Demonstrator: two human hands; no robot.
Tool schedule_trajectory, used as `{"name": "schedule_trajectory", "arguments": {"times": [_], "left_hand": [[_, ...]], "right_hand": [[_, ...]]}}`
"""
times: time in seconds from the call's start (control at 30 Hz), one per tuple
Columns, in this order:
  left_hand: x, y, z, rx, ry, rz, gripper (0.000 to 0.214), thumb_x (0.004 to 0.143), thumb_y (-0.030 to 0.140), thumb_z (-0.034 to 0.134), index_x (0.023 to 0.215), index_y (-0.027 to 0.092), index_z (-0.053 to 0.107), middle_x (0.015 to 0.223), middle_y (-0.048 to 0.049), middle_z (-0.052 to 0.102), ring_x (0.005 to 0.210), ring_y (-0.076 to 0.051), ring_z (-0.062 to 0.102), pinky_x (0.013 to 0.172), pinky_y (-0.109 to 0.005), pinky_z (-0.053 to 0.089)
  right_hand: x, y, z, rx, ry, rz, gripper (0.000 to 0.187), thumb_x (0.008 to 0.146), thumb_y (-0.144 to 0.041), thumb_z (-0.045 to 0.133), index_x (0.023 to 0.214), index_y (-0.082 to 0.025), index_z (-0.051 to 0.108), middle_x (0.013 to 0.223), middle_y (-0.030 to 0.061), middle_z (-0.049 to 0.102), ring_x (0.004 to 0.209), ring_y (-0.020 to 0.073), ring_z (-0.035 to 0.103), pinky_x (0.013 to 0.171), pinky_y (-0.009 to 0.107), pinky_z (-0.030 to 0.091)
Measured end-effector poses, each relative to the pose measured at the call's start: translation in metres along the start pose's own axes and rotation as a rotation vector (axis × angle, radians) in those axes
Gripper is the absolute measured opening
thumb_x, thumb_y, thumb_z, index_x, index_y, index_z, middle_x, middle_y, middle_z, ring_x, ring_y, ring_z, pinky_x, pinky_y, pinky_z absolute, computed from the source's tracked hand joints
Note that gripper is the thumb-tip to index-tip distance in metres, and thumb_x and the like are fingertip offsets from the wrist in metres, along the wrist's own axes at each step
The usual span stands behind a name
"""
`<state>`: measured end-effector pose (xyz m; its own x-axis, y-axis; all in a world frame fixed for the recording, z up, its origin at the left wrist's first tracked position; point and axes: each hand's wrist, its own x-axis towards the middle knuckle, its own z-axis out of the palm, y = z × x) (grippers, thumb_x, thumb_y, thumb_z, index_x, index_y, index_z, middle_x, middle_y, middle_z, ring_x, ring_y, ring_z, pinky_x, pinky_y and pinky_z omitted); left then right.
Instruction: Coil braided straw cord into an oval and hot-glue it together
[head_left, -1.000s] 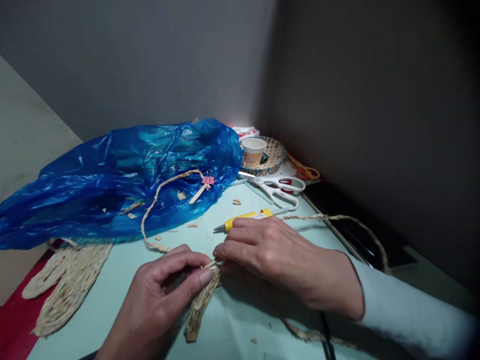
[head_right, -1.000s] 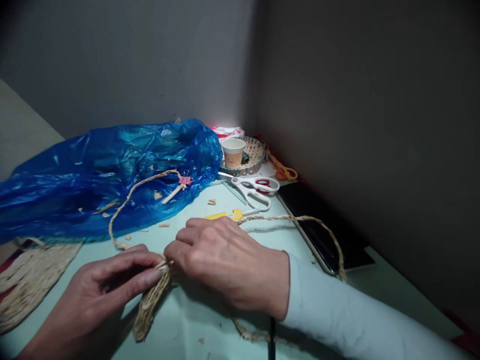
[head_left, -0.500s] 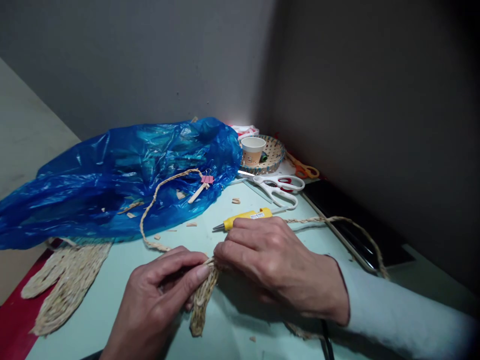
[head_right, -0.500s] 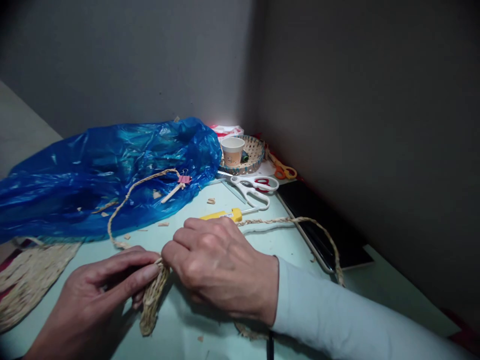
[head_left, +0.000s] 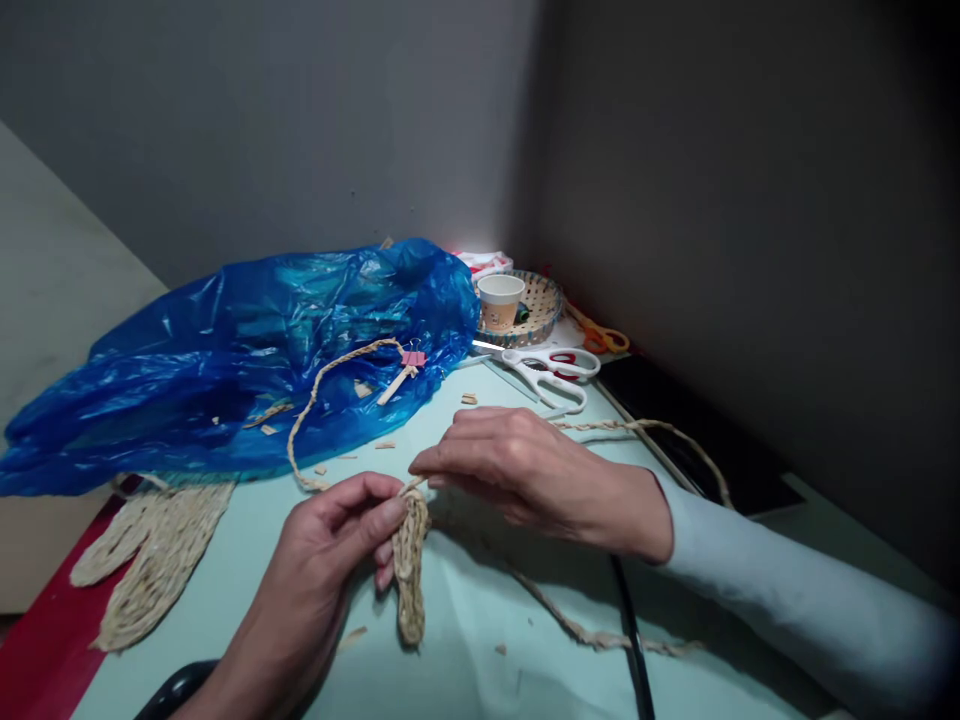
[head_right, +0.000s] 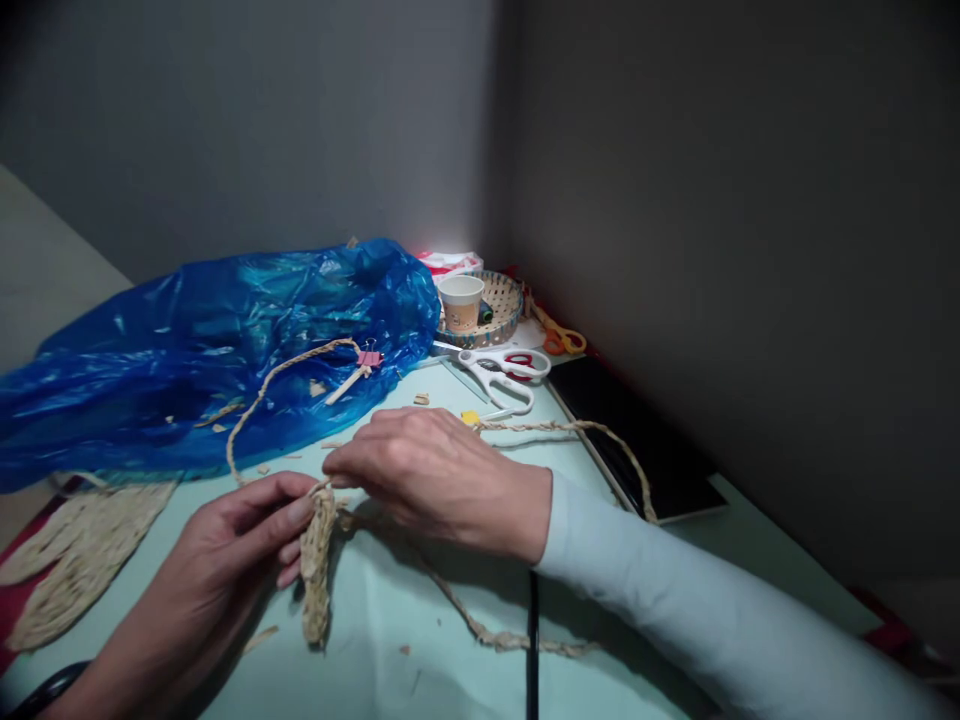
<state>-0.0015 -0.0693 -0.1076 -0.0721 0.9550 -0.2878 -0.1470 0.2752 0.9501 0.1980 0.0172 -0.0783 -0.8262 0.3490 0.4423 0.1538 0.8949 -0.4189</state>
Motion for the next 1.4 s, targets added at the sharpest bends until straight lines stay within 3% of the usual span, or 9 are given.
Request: {"name": "schedule_trajectory", "arguments": {"times": [0.2,0.3,0.47,0.6,0.93,1.03,1.17,1.3,1.4], "left_hand": [[0.0,0.007,0.001,-0.148,-0.015,-0.037,0.019,0.074,0.031,0.082,0.075,0.017,0.07,0.06,0.0044,0.05,0.051,-0.007,0.041,0.046,-0.017,0.04],[0.0,0.009,0.0,-0.2,0.002,-0.017,0.019,0.073,0.031,0.083,0.076,0.017,0.07,0.061,0.0043,0.05,0.052,-0.007,0.04,0.046,-0.017,0.041],[-0.002,0.012,0.0,-0.224,0.02,0.062,0.02,0.073,0.033,0.083,0.076,0.017,0.071,0.062,0.0039,0.053,0.053,-0.007,0.043,0.049,-0.016,0.043],[-0.004,0.015,-0.002,-0.207,0.044,0.151,0.022,0.067,0.03,0.088,0.077,0.019,0.072,0.061,0.004,0.06,0.052,-0.007,0.05,0.052,-0.017,0.045],[0.003,0.023,-0.015,-0.194,-0.041,0.227,0.017,0.075,0.023,0.08,0.071,0.013,0.067,0.059,0.0042,0.057,0.049,-0.006,0.049,0.048,-0.017,0.042],[0.003,0.026,-0.018,-0.18,-0.036,0.272,0.01,0.085,0.022,0.073,0.083,0.013,0.068,0.074,0.0016,0.065,0.059,-0.009,0.058,0.055,-0.022,0.05],[0.0,0.031,-0.024,-0.178,-0.009,0.29,0.035,0.093,0.033,0.064,0.126,0.019,0.06,0.126,-0.01,0.065,0.102,-0.025,0.067,0.083,-0.047,0.058],[0.005,0.042,-0.038,-0.254,0.056,0.289,0.037,0.093,0.033,0.064,0.127,0.019,0.06,0.129,-0.0105,0.064,0.106,-0.026,0.066,0.086,-0.048,0.057],[0.011,0.049,-0.053,-0.333,0.102,0.261,0.037,0.093,0.033,0.064,0.127,0.019,0.06,0.129,-0.0105,0.064,0.106,-0.026,0.066,0.086,-0.048,0.057]], "right_hand": [[0.002,-0.001,-0.012,-0.056,0.322,0.026,0.018,0.1,-0.009,0.054,0.109,-0.007,0.07,0.103,0.0125,0.075,0.092,0.0215,0.06,0.086,0.036,0.044],[-0.005,-0.012,-0.01,-0.141,0.457,0.05,0.018,0.098,-0.005,0.053,0.103,-0.005,0.07,0.093,0.013,0.072,0.083,0.0214,0.059,0.078,0.035,0.045],[-0.006,-0.041,0.011,0.006,0.205,0.235,0.019,0.101,-0.018,0.052,0.101,-0.012,0.07,0.092,0.0105,0.073,0.083,0.0219,0.065,0.074,0.031,0.048],[0.01,-0.053,0.023,0.334,-0.02,0.404,0.017,0.101,-0.026,0.055,0.098,-0.018,0.071,0.088,0.0026,0.073,0.079,0.0161,0.065,0.07,0.024,0.046],[0.022,-0.04,0.03,0.369,0.047,0.366,0.032,0.097,-0.035,0.063,0.072,-0.015,0.071,0.057,-0.0078,0.048,0.055,0.0081,0.043,0.053,0.02,0.032],[0.023,-0.052,0.03,0.288,0.106,0.393,0.031,0.096,-0.03,0.064,0.071,-0.014,0.069,0.056,-0.0072,0.049,0.054,0.0082,0.042,0.053,0.021,0.032],[0.025,-0.07,0.034,0.159,0.161,0.418,0.026,0.098,-0.02,0.06,0.075,-0.014,0.069,0.067,-0.0011,0.066,0.06,0.0101,0.054,0.061,0.022,0.038],[0.021,-0.072,0.049,0.071,0.088,0.393,0.022,0.101,-0.015,0.051,0.088,-0.013,0.069,0.075,0.0028,0.073,0.066,0.0125,0.065,0.066,0.022,0.046],[0.016,-0.072,0.072,-0.034,-0.001,0.318,0.019,0.095,-0.006,0.053,0.107,-0.013,0.066,0.102,0.0106,0.075,0.092,0.0195,0.068,0.083,0.031,0.05]]}}
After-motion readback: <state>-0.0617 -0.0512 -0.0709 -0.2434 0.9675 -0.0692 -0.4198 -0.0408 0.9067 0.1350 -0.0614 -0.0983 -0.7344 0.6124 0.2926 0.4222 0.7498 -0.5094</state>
